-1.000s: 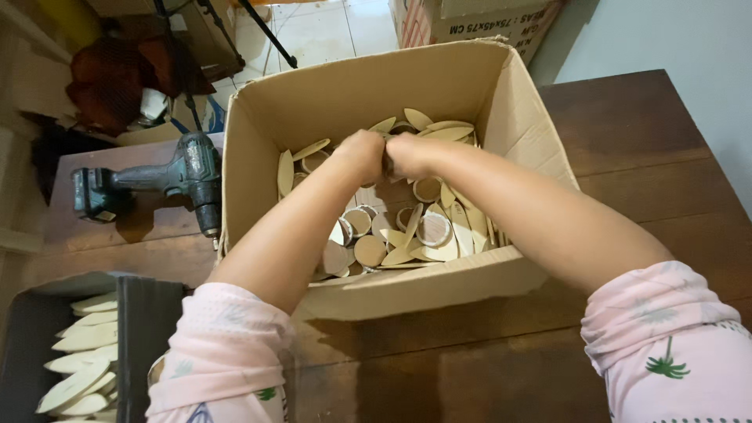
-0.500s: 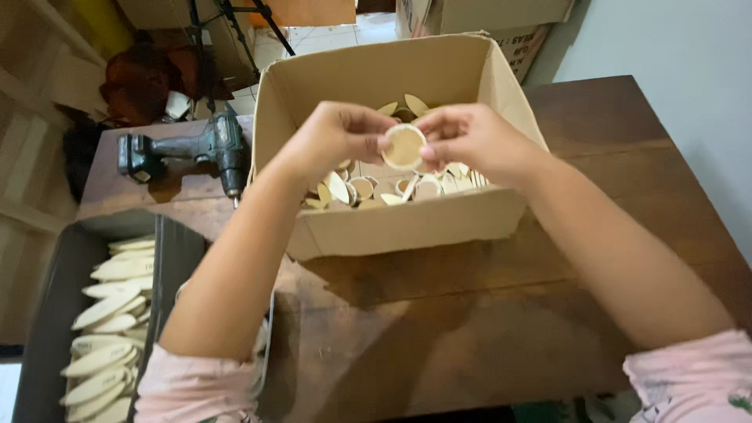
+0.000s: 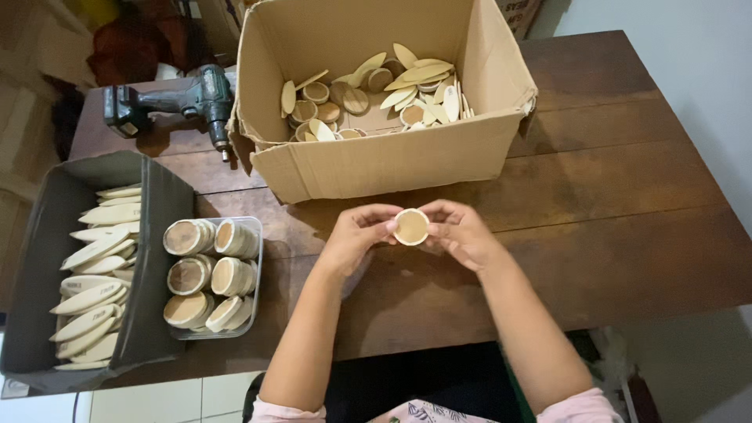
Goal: The person sorts small wooden pieces from a cardboard box into two separate containers on a wooden table. They pick up each piece, briefly inspect it, and place it into either a gray bin or a clear plastic container based on its shape.
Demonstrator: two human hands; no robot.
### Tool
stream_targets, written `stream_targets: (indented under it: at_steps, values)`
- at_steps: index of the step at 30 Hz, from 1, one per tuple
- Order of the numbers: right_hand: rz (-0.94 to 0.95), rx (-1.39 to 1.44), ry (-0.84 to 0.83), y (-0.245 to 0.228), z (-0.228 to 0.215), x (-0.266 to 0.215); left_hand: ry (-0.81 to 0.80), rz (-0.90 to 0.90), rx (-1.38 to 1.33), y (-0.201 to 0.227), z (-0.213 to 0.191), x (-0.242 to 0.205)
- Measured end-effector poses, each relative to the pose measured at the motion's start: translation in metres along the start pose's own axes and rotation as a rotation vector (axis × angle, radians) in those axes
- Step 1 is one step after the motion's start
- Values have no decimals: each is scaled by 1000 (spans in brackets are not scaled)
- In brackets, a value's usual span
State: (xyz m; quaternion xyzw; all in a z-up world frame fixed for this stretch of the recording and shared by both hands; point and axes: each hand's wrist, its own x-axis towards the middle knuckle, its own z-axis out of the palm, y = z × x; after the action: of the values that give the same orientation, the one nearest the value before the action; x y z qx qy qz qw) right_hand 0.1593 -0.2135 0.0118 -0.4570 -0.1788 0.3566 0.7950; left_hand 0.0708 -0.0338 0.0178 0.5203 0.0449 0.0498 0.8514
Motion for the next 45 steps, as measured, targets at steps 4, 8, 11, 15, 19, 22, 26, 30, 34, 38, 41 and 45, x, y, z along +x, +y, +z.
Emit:
stream_targets:
  at_steps: [4,8,11,15,19,22,26,30,34,38,41,45]
  values:
    - [-12,-44,-5,21,-10,7,32,-45,-99,-29,-19,7]
    - [0,41,3,28,-12,9,5,-49,-159,-25,-18,10]
    - [33,17,18,35,-14,8,24,-47,-171,-30,-19,11]
    - [9,-32,10,40,-6,8,60,-23,-150,-23,-18,9]
    - [-28,-58,40,43,-6,7,105,-20,-132,-27,-21,10]
    - [-110,-99,90,44,-6,7,119,-18,-84,-34,-24,12]
    - [-192,-195,155,36,2,3,114,4,-49,-34,-23,11]
    - [-378,-411,101,29,7,2,120,87,-74,-29,-21,10]
    - [-598,-761,142,26,21,-3,115,164,-73,-22,-11,8]
    - [-752,-937,157,22,31,-8,94,176,-111,-16,-6,3]
    - [-789,-1003,182,29,29,-8,64,162,-151,-7,0,-2]
    - [-784,-1050,180,35,24,-7,28,160,-178,-2,4,-3]
